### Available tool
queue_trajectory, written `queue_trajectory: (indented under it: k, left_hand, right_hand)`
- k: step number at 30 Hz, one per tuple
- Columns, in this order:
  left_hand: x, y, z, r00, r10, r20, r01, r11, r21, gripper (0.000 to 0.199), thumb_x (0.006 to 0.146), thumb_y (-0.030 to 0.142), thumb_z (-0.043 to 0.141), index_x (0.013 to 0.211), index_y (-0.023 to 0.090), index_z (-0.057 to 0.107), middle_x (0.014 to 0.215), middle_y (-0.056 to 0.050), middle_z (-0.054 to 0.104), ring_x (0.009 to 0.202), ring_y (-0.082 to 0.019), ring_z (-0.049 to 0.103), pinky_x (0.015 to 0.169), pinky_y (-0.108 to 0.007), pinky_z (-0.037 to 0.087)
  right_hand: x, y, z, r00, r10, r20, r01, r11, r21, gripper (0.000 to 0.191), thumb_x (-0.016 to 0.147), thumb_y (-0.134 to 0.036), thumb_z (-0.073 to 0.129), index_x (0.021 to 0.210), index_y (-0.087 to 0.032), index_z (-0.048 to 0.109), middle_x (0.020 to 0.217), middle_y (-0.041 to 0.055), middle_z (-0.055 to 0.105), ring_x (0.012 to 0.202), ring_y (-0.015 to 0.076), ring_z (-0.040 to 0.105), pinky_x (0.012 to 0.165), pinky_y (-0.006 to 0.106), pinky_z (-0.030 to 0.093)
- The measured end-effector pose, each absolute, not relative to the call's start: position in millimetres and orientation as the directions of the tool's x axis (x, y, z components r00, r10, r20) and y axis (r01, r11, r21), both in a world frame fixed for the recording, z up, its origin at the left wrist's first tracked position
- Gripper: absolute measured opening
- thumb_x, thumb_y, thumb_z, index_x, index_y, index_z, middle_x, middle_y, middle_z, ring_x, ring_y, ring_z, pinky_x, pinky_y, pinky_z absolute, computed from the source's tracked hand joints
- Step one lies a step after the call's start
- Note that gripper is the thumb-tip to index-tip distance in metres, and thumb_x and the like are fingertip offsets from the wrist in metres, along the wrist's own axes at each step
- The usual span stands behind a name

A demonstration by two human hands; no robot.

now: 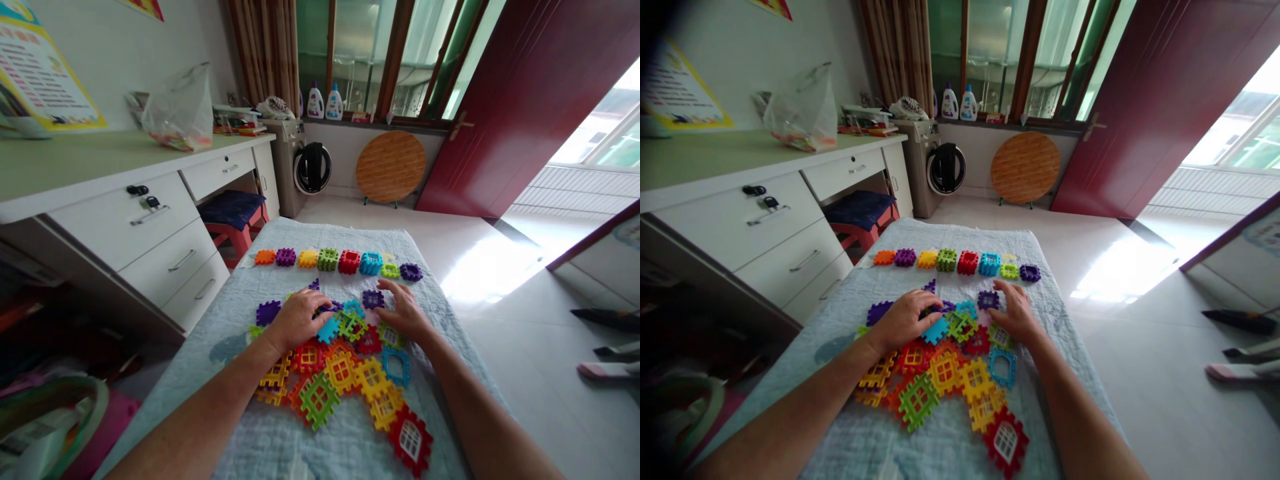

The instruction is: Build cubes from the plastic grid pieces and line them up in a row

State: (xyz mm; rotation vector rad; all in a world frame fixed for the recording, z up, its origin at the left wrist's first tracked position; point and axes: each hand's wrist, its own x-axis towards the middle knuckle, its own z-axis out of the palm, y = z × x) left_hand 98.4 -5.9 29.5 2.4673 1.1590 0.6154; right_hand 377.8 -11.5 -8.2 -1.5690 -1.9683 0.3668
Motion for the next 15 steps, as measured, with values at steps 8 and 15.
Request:
queue_trajectory:
  k: [8,15]
  left_hand:
    - [101,-4,38,0.414,0.834,0.365,0.607,-0.551,0.573,0.018,0.089,0.028,0.049,0.088,0.019,0.065,0.087,-0.005,0.069,0.088,-0.019,0.061,0.081,-0.029,0.045]
    - [105,-7,50,0.262,0.923,0.282,0.427,-0.373,0.824,0.027,0.088,0.038,0.049,0.084,0.017,0.066,0.070,0.000,0.064,0.064,-0.014,0.056,0.061,-0.023,0.043]
  right_hand:
    - [373,-15,2,-0.177,0.924,0.339,0.829,0.326,-0.454,0.034,0.078,-0.030,0.062,0.111,-0.023,0.062,0.124,0.0091,0.059,0.118,0.0309,0.046,0.098,0.053,0.035]
    - [322,-33,36,-0.265,0.815,0.515,0.665,0.541,-0.515,0.058,0.076,-0.040,0.068,0.128,-0.024,0.048,0.123,0.0102,0.057,0.116,0.0291,0.047,0.099,0.048,0.039]
